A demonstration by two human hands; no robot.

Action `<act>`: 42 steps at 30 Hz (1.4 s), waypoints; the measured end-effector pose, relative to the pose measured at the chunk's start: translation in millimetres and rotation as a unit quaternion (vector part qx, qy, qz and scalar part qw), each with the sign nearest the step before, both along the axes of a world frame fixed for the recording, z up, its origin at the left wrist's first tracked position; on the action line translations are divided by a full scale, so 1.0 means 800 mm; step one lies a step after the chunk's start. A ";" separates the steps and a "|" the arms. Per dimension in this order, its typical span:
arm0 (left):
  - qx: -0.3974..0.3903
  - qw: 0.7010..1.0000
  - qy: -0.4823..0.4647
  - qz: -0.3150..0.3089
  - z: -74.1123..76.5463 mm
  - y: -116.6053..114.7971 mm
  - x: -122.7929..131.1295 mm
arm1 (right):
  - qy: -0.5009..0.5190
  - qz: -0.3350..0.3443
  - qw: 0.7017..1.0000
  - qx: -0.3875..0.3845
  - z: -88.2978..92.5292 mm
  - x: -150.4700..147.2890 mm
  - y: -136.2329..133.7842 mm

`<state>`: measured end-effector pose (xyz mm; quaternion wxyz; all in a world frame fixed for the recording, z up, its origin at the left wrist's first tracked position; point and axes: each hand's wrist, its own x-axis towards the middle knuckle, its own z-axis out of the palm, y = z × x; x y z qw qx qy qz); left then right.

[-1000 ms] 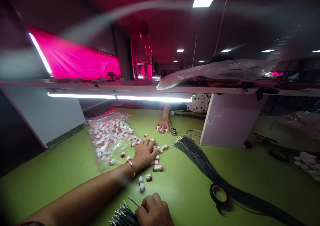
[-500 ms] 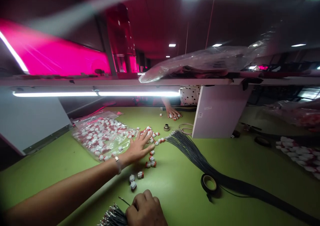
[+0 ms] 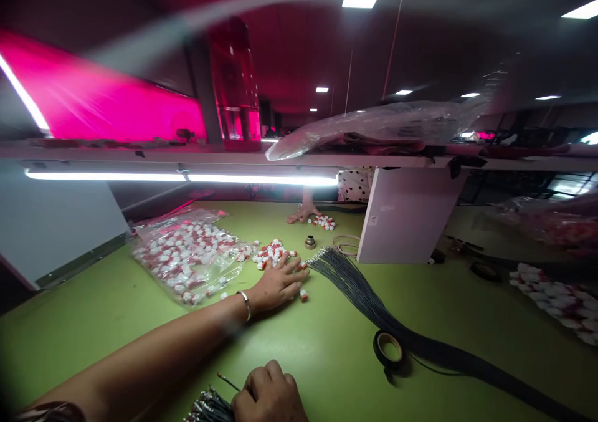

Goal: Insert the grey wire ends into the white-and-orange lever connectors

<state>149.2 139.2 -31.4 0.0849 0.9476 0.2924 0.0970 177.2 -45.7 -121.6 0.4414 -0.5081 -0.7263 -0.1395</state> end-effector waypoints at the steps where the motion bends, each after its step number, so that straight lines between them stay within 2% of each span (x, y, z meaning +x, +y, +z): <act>1: 0.006 1.000 -0.004 0.013 -0.002 0.009 0.008 | -0.002 0.001 1.000 0.006 0.000 -0.001 0.000; 8: 0.043 0.994 -0.039 0.091 -0.005 0.069 0.038 | -0.025 -0.008 0.999 -0.026 0.012 0.000 -0.006; 12: 0.059 0.987 -0.073 0.128 0.000 0.102 0.054 | -0.098 0.033 0.991 -0.082 0.026 0.014 -0.013; 15: 0.077 0.980 -0.114 0.144 0.008 0.114 0.056 | -0.100 0.035 0.990 -0.090 0.029 0.017 -0.013; 17: 0.090 0.976 -0.139 0.140 0.016 0.111 0.047 | -0.077 0.027 0.994 -0.075 0.025 0.014 -0.011; 20: 0.108 0.974 -0.161 0.116 0.027 0.089 0.011 | -0.036 0.013 0.999 -0.036 0.017 0.005 -0.007; 23: 0.118 0.976 -0.154 0.101 0.030 0.053 -0.047 | -0.007 0.007 1.000 -0.013 0.012 0.000 -0.004; 26: 0.119 0.983 -0.108 0.093 0.017 0.022 -0.113 | -0.007 0.014 1.000 -0.016 0.013 0.002 -0.005; 30: 0.135 0.974 -0.070 0.169 -0.009 0.011 -0.181 | -0.047 0.050 0.995 -0.068 0.024 0.016 -0.011; 33: 0.131 0.968 -0.046 0.210 -0.018 0.013 -0.214 | -0.076 0.092 0.984 -0.131 0.035 0.027 -0.017; 36: 0.118 0.968 -0.027 0.220 -0.017 0.006 -0.241 | -0.074 0.104 0.979 -0.158 0.043 0.033 -0.021; 39: 0.111 0.967 -0.018 0.231 -0.013 -0.017 -0.270 | -0.061 0.121 0.977 -0.167 0.046 0.034 -0.023; 42: 0.104 0.965 -0.013 0.241 -0.011 -0.053 -0.298 | -0.053 0.146 0.972 -0.177 0.047 0.036 -0.023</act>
